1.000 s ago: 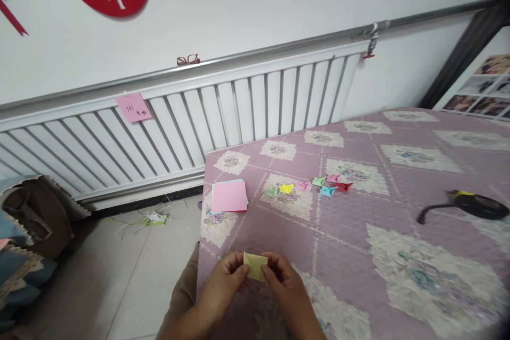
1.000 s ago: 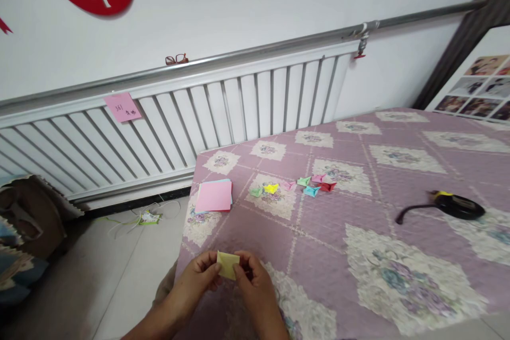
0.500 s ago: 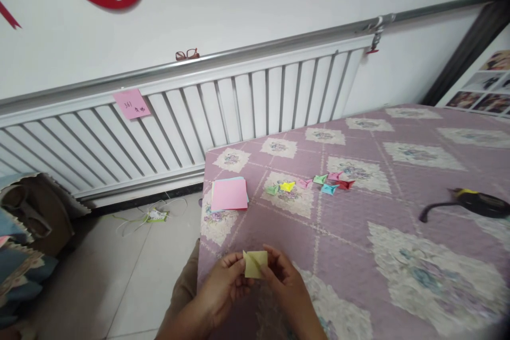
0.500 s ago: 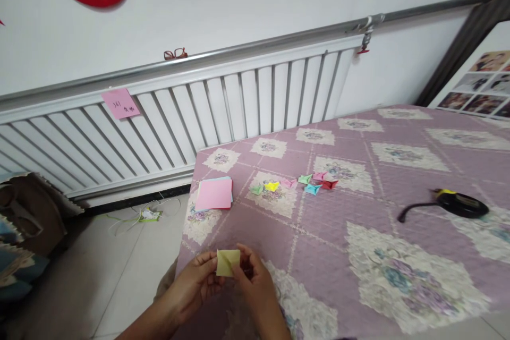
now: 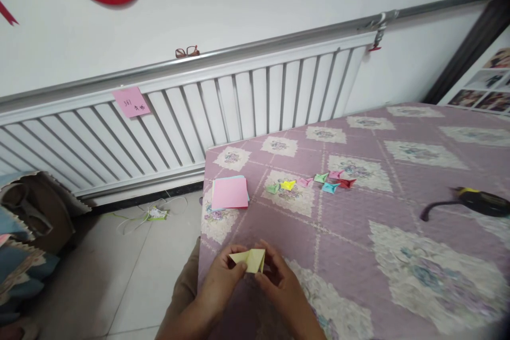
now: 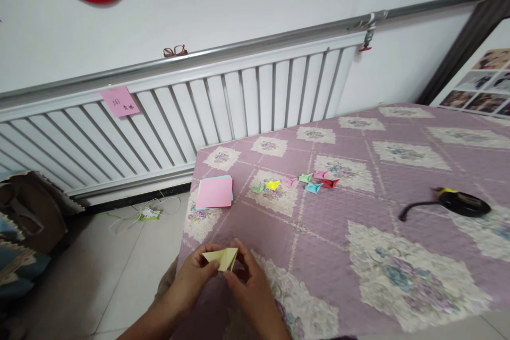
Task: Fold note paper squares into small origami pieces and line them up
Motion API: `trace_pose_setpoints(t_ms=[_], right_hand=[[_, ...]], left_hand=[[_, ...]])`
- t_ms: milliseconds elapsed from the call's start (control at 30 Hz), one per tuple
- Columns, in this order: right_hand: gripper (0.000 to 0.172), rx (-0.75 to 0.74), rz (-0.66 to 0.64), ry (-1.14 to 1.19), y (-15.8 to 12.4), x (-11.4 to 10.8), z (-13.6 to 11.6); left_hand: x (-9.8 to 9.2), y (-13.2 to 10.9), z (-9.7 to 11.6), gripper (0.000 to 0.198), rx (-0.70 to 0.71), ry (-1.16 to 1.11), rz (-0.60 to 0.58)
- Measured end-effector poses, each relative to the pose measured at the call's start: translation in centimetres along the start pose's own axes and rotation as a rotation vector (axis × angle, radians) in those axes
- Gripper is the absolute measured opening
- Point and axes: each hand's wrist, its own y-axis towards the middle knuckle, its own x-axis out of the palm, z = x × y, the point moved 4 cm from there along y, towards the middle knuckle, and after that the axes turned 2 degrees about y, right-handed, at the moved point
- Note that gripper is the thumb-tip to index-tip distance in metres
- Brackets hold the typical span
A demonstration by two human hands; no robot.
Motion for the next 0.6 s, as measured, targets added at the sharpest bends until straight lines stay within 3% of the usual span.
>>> trace_pose_setpoints(t_ms=[267,433,600], right_hand=[[0.068,0.069,-0.052,0.203,0.3,0.2,0.4],[0.054,0.218,-0.003,0.152,0.1,0.0,1.0],[0.054,0.249,-0.158,0.150,-0.3,0.6,1.2]], left_hand=[[-0.2,0.0,1.0,0.033,0.096,-0.058,0.030],[0.1,-0.3,0.7,0.037,0.024,-0.065,0.013],[0.3,-0.7,1.0,0.031,-0.007,-0.063,-0.021]])
